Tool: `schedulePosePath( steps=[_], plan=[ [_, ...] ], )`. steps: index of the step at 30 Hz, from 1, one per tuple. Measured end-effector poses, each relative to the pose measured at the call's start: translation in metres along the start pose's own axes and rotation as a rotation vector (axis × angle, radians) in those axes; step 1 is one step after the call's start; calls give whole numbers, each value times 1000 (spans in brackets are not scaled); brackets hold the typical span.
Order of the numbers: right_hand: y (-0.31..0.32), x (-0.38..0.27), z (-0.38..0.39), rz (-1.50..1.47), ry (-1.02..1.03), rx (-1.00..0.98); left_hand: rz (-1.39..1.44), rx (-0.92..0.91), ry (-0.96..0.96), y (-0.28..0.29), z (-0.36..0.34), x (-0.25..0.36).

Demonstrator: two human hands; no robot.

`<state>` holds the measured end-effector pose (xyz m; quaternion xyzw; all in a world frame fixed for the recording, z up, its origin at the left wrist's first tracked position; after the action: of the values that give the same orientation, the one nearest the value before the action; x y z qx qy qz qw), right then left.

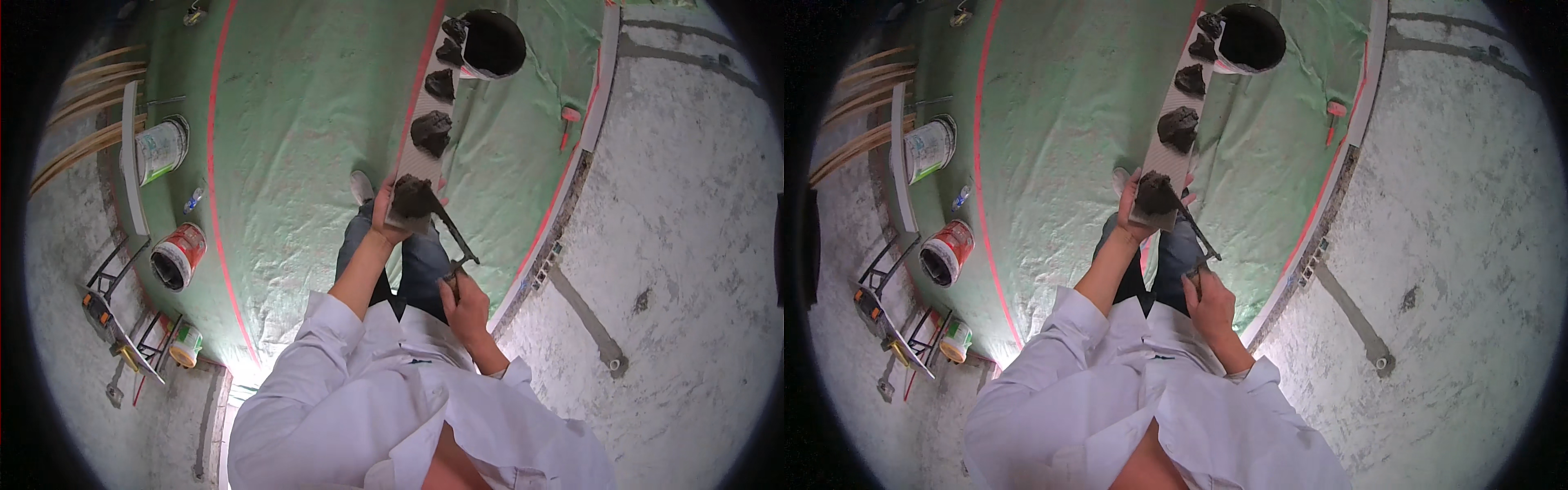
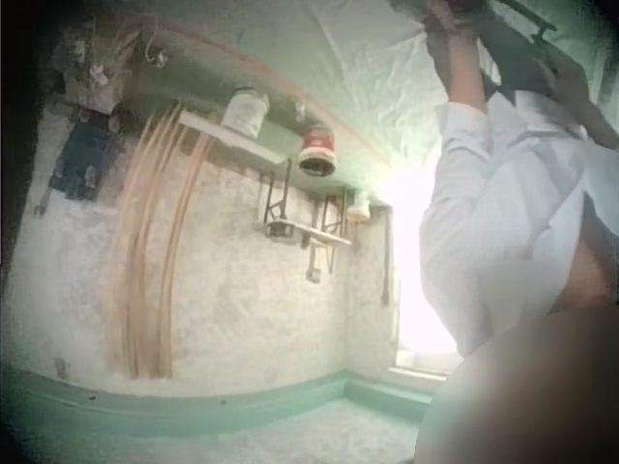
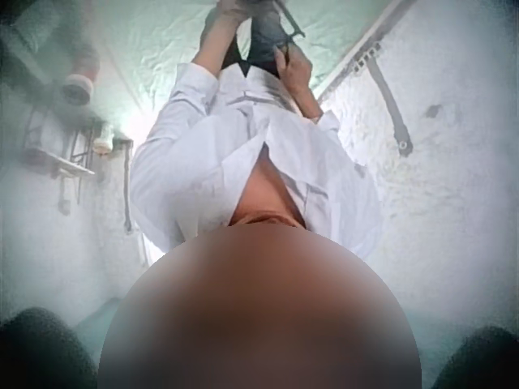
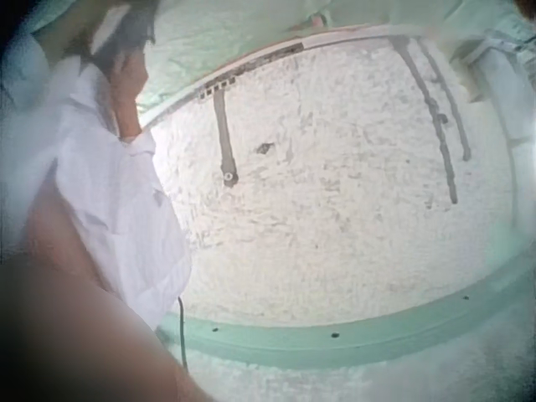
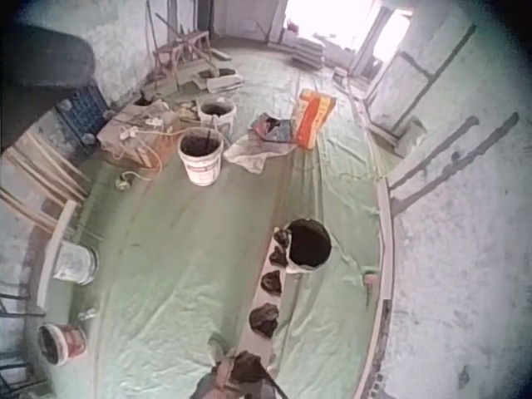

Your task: Applying mortar to a tile strip and fixing it to a wall.

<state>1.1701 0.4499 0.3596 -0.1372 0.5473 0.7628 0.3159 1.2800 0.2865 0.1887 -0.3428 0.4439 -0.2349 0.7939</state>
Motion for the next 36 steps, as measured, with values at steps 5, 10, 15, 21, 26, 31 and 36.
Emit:
schedulePosePath(
  steps=[5,10,15,21,26,31,36],
  plan=[
    [2,3,12,24,-53,8,28,-22,25,-4,-5,-7],
    [29,-8,29,-11,-83,51,9,4,5,-14,-12,-12],
    [68,-14,35,-411,-163,21,37,-239,63,-3,-10,-19],
    [49,-24,15,-1252,-475,-167,-101,-133,103,-4,-21,-24],
    [61,-30,45,-1141,-605,-327,-44,2,-42,-22,-33,-39],
    [119,-30,46,-1005,-540,-430,54,4,-89,-14,-32,-39],
    [141,-42,-75,-970,-491,-467,-284,-66,-227,50,-39,-36]
  ],
)
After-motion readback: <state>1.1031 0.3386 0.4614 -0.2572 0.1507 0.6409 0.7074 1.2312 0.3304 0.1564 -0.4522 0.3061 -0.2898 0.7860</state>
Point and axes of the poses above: each hand's wrist, its own z-axis away from the middle knuckle, its own y-axis out of the back of the hand, x = y × z, the point moved 3 cm from there along -z, towards the middle knuckle, and after that the axes turned 13 degrees about y, right-handed, at the moved point
